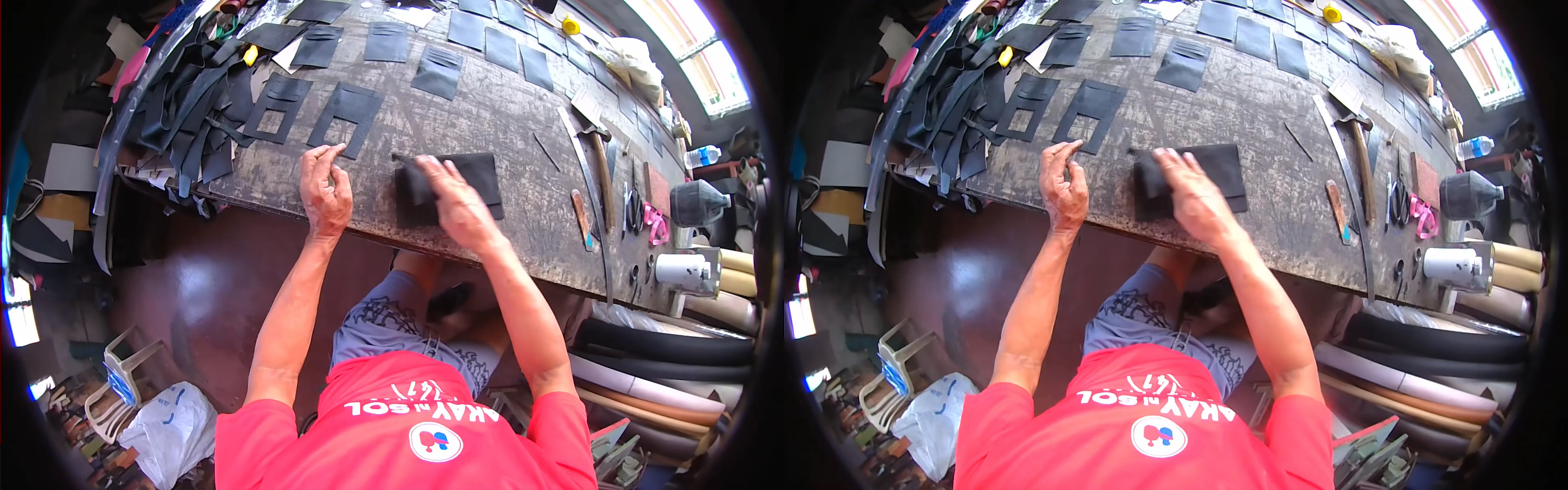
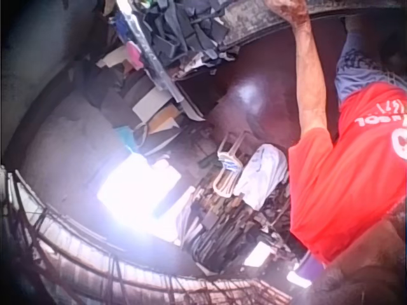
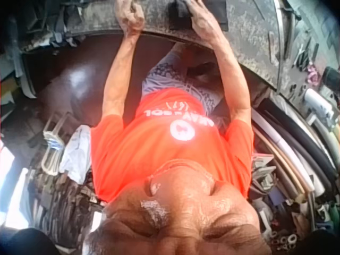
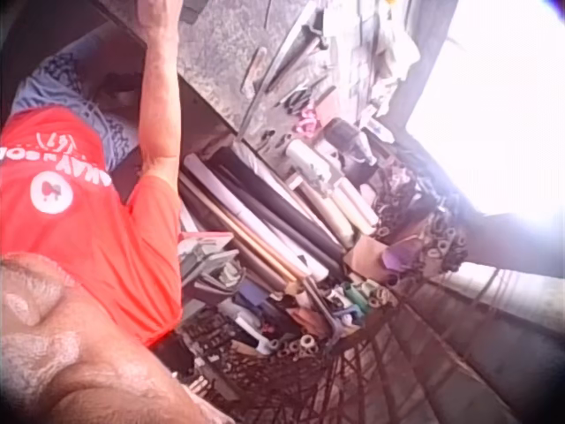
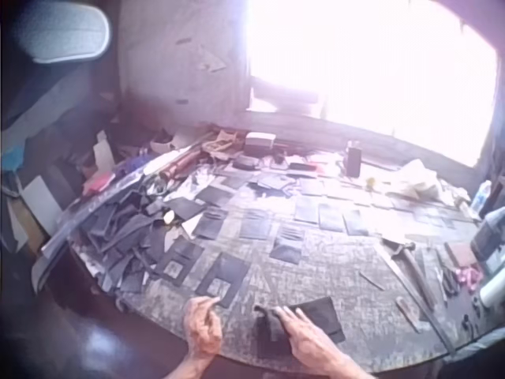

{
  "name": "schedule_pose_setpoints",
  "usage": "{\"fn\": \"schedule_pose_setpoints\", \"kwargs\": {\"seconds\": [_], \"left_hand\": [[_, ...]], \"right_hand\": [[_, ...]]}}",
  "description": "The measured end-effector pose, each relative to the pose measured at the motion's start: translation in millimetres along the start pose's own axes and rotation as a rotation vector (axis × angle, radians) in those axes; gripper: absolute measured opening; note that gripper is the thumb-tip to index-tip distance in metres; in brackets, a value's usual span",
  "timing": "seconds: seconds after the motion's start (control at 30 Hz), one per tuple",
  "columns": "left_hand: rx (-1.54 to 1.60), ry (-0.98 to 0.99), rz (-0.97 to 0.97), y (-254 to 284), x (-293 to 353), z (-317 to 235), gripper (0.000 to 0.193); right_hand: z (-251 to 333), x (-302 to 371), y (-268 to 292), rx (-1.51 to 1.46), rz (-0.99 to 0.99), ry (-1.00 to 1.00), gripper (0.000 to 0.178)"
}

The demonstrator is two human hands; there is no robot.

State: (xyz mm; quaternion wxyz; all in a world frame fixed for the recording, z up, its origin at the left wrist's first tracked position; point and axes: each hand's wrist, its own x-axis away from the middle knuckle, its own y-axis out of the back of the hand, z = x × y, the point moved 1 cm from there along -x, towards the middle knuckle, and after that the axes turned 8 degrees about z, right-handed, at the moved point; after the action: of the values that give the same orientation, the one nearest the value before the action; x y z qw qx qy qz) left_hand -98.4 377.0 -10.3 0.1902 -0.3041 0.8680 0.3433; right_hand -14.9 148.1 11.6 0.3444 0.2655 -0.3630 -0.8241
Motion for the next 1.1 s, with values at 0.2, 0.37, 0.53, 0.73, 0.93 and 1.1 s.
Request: {"fn": "schedule_pose_setpoints", "kwargs": {"seconds": [0.2, 0.37, 0.53, 0.73, 0.93, 1.1], "left_hand": [[-0.023, 0.01, 0.012, 0, 0, 0, 0.036], [-0.041, -0.027, 0.011, -1, -1, 1, 0.036], [-0.021, 0.023, 0.026, -2, 3, 0, 0.036], [-0.052, -0.079, 0.028, -1, -1, 0, 0.038], [-0.344, -0.296, 0.42, 6, 8, -35, 0.039], [-0.622, -0.242, 0.689, 35, 87, -24, 0.078]], "right_hand": [[-56, 14, 75, 0.066, -0.032, -0.502, 0.064], [-11, 12, 53, -0.046, -0.165, 0.013, 0.059], [-25, 91, 38, 0.116, 0.005, -0.149, 0.084], [-17, 106, 69, 0.262, -0.315, -0.516, 0.061], [56, 110, -36, 0.393, -0.085, -0.141, 0.065], [89, 125, -4, 0.25, 0.035, -0.393, 0.068]]}}
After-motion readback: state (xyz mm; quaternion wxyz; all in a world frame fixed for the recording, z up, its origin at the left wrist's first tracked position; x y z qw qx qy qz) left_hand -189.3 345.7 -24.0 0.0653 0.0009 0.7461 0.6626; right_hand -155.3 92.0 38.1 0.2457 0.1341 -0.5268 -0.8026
